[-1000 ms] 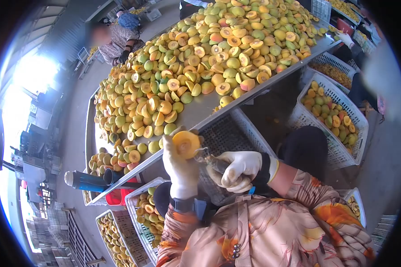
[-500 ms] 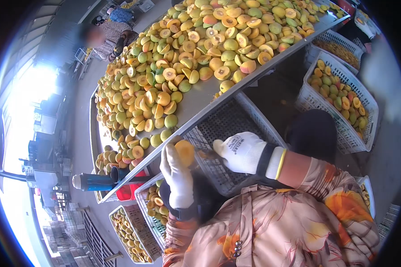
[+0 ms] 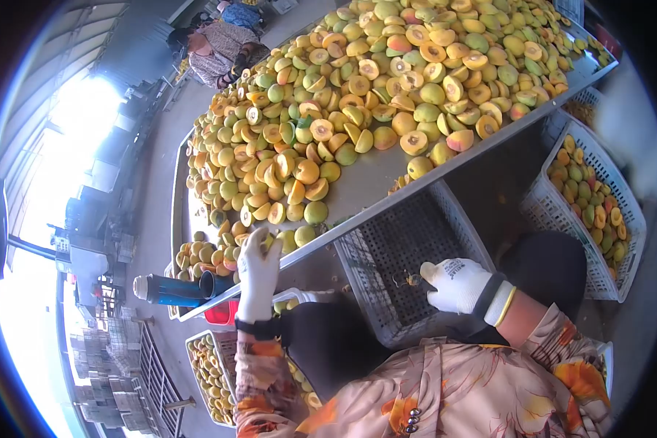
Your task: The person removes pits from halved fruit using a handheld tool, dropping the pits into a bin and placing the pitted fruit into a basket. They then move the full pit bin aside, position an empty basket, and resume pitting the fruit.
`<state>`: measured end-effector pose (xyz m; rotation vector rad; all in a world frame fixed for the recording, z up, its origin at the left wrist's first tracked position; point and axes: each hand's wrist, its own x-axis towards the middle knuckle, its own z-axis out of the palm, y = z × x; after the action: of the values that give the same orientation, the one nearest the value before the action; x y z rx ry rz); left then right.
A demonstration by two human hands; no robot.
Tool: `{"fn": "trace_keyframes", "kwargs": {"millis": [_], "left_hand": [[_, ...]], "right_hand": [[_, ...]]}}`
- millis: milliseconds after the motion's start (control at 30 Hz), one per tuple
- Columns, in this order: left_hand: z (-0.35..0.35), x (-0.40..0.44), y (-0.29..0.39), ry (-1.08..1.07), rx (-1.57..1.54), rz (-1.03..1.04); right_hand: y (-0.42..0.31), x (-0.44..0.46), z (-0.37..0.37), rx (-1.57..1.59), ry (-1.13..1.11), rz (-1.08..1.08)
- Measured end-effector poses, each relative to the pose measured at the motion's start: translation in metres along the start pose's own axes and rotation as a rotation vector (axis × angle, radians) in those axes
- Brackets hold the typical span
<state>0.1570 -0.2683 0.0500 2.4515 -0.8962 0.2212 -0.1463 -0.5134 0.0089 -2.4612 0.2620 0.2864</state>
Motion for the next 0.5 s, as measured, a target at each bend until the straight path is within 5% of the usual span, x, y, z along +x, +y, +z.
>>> {"fn": "trace_keyframes", "kwargs": {"millis": [67, 167, 267, 500], "left_hand": [[0.037, 0.041, 0.013, 0.046, 0.024, -0.019], [0.074, 0.101, 0.006, -0.168, -0.089, -0.418], [0.098, 0.114, 0.011, -0.123, 0.107, -0.322], [0.099, 0.119, -0.006, -0.265, -0.315, -0.500]], "right_hand": [[-0.007, 0.002, -0.009, 0.019, -0.047, 0.029], [-0.010, 0.008, -0.009, 0.031, -0.076, 0.059], [-0.005, 0.010, -0.004, 0.045, -0.040, 0.028], [-0.005, 0.011, -0.002, 0.089, -0.032, 0.048]]}}
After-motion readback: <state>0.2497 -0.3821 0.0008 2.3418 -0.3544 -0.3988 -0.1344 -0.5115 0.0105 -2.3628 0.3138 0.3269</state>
